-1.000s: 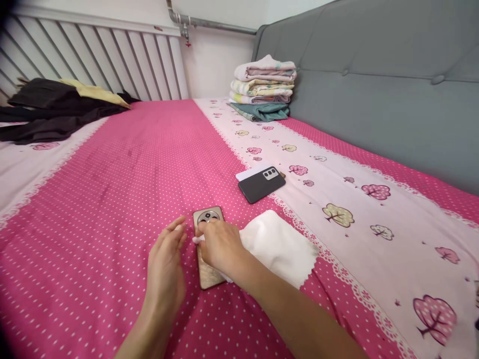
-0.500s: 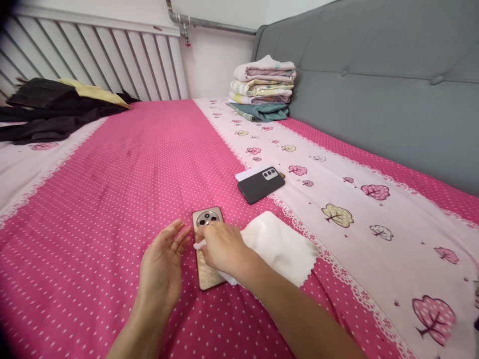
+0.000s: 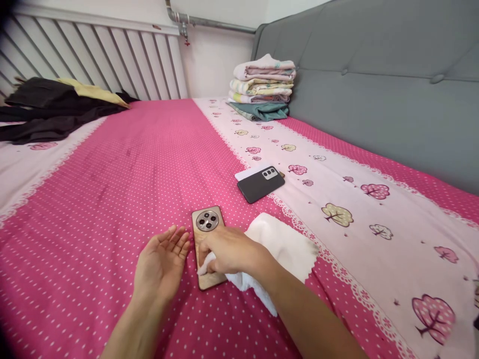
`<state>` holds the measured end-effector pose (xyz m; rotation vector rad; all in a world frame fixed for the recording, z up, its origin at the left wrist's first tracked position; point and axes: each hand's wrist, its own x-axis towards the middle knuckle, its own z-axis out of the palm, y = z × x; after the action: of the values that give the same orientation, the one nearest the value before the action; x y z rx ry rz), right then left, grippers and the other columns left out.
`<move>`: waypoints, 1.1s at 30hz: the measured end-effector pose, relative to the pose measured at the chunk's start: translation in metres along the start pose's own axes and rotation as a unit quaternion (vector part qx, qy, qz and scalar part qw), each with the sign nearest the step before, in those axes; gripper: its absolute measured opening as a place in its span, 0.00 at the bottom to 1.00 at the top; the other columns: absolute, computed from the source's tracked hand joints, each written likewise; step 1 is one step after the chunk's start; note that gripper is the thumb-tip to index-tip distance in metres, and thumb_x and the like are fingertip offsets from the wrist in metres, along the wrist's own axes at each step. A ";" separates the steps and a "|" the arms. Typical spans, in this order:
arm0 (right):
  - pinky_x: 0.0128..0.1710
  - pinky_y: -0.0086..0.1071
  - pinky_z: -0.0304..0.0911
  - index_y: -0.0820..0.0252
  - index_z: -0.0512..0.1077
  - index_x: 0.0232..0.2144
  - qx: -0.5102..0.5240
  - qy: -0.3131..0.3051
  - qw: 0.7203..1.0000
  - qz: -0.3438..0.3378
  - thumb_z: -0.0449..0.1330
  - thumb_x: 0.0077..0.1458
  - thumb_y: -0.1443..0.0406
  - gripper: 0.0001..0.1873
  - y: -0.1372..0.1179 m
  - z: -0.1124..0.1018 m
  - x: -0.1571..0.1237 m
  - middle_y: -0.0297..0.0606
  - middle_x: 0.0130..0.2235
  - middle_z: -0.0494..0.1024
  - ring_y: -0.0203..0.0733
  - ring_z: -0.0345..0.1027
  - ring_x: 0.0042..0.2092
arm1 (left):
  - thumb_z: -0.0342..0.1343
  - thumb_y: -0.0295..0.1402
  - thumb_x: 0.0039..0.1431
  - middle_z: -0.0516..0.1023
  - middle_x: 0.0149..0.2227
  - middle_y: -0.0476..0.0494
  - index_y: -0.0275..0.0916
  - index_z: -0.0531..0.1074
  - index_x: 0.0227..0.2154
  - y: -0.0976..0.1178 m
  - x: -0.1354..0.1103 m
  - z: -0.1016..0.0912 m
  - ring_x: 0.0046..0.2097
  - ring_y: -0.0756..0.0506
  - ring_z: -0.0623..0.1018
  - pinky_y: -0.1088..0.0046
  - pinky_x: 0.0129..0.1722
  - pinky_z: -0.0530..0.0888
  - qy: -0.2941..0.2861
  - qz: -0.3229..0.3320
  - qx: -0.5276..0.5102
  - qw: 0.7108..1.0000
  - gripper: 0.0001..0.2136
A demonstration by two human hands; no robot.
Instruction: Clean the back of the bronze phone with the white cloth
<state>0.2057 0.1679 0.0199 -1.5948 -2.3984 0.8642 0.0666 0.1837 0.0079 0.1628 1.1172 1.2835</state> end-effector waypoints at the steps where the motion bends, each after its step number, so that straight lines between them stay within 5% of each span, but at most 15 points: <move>1: 0.32 0.26 0.56 0.49 0.76 0.31 -0.010 0.025 0.999 0.019 0.63 0.44 0.67 0.09 0.001 0.001 0.002 0.28 0.34 0.77 0.38 0.69 0.37 | 0.46 0.23 0.50 0.70 0.28 0.44 0.35 0.67 0.26 0.000 0.000 0.000 0.29 0.52 0.71 0.78 0.29 0.69 -0.001 0.001 0.001 1.000 0.06; 9: 0.36 0.31 0.57 0.51 0.75 0.33 -0.069 0.161 0.973 0.148 0.58 0.49 0.67 0.09 0.008 0.003 0.014 0.34 0.38 0.77 0.43 0.68 0.41 | 0.47 0.23 0.50 0.70 0.28 0.44 0.34 0.68 0.26 0.000 -0.001 0.001 0.29 0.52 0.71 0.78 0.29 0.69 -0.002 -0.001 0.003 1.000 0.05; 17: 0.35 0.31 0.57 0.50 0.74 0.34 -0.080 0.169 0.960 0.209 0.57 0.49 0.66 0.10 0.012 0.005 0.017 0.34 0.37 0.77 0.43 0.69 0.41 | 0.46 0.22 0.52 0.71 0.29 0.43 0.33 0.68 0.27 -0.001 0.002 0.000 0.29 0.52 0.72 0.77 0.30 0.70 0.000 0.005 0.017 1.000 0.06; 24: 0.31 0.32 0.56 0.55 0.72 0.36 -0.144 0.180 0.936 0.268 0.53 0.53 0.66 0.09 0.018 0.008 0.017 0.40 0.35 0.76 0.46 0.69 0.38 | 0.45 0.24 0.55 0.74 0.37 0.40 0.33 0.69 0.30 -0.005 -0.002 0.002 0.40 0.49 0.74 0.73 0.49 0.68 0.043 0.015 0.030 0.999 0.07; 33: 0.32 0.32 0.56 0.57 0.72 0.35 -0.169 0.149 0.936 0.269 0.53 0.53 0.65 0.09 0.018 0.005 0.017 0.41 0.34 0.76 0.45 0.69 0.38 | 0.46 0.26 0.55 0.73 0.46 0.39 0.32 0.69 0.40 -0.010 -0.008 0.004 0.49 0.47 0.72 0.69 0.56 0.63 -0.018 0.008 0.080 0.997 0.11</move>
<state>0.2112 0.1856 0.0026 -2.3759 -1.9948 0.2282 0.0776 0.1759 0.0074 0.3134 1.1890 1.2008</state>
